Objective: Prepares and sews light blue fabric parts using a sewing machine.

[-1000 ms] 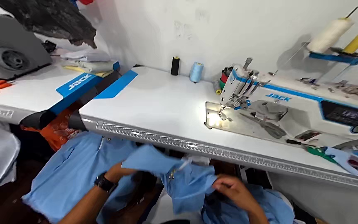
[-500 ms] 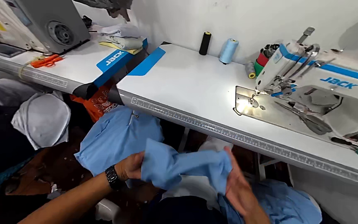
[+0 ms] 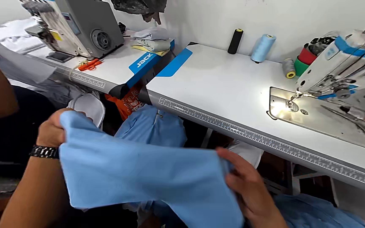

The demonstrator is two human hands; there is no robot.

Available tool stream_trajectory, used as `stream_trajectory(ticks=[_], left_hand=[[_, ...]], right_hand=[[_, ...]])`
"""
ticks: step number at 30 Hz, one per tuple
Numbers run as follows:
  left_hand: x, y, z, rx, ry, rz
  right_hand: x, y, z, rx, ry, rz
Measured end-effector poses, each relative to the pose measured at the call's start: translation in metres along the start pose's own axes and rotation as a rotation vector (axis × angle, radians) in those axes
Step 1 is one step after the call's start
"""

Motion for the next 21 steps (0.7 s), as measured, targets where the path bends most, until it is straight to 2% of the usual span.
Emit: stream_trajectory(ticks=[2, 3, 5, 8, 10, 11, 13, 17, 19, 21], left_hand=[[0.013, -0.031, 0.019, 0.021, 0.290, 0.184], [0.020, -0.050, 0.038, 0.048, 0.393, 0.244], [0.018, -0.065, 0.063, 0.037, 0.589, 0.246], [0.013, -0.037, 0.076, -0.066, 0.700, 0.137], [0.025, -0.021, 0.086, -0.141, 0.697, 0.176], [0.035, -0.019, 0.089, -0.175, 0.698, 0.258], [0.061, -0.029, 0.091, -0.224, 0.674, 0.537], [0.128, -0.109, 0.099, -0.212, 0.449, 1.119], [0.159, -0.153, 0.101, -0.299, 0.331, 1.357], [0.185, -0.188, 0.107, -0.522, 0.146, 1.608]], right_hand=[[-0.037, 0.025, 0.006, -0.097, 0.140, -0.223], [-0.055, 0.033, 0.008, -0.106, 0.192, -0.260], [-0.086, 0.033, 0.008, -0.046, 0.250, -0.199], [-0.111, 0.011, -0.009, 0.056, 0.233, -0.032], [-0.114, 0.011, -0.020, 0.093, 0.179, -0.001], [-0.112, 0.020, -0.023, 0.110, 0.162, -0.011], [-0.107, 0.055, -0.024, 0.133, 0.184, -0.114], [-0.083, 0.163, -0.008, 0.114, 0.245, -0.528], [-0.057, 0.196, 0.005, 0.157, 0.085, -0.773], [-0.029, 0.198, 0.020, 0.218, -0.103, -0.910]])
Point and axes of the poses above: each hand's wrist, its own x-axis away from the middle knuckle, its own z-axis out of the back of the hand, y = z × x, the point moved 2 cm from there along -x, towards the middle knuckle, and after that the axes turned 3 degrees about -y, right-handed, at the moved point
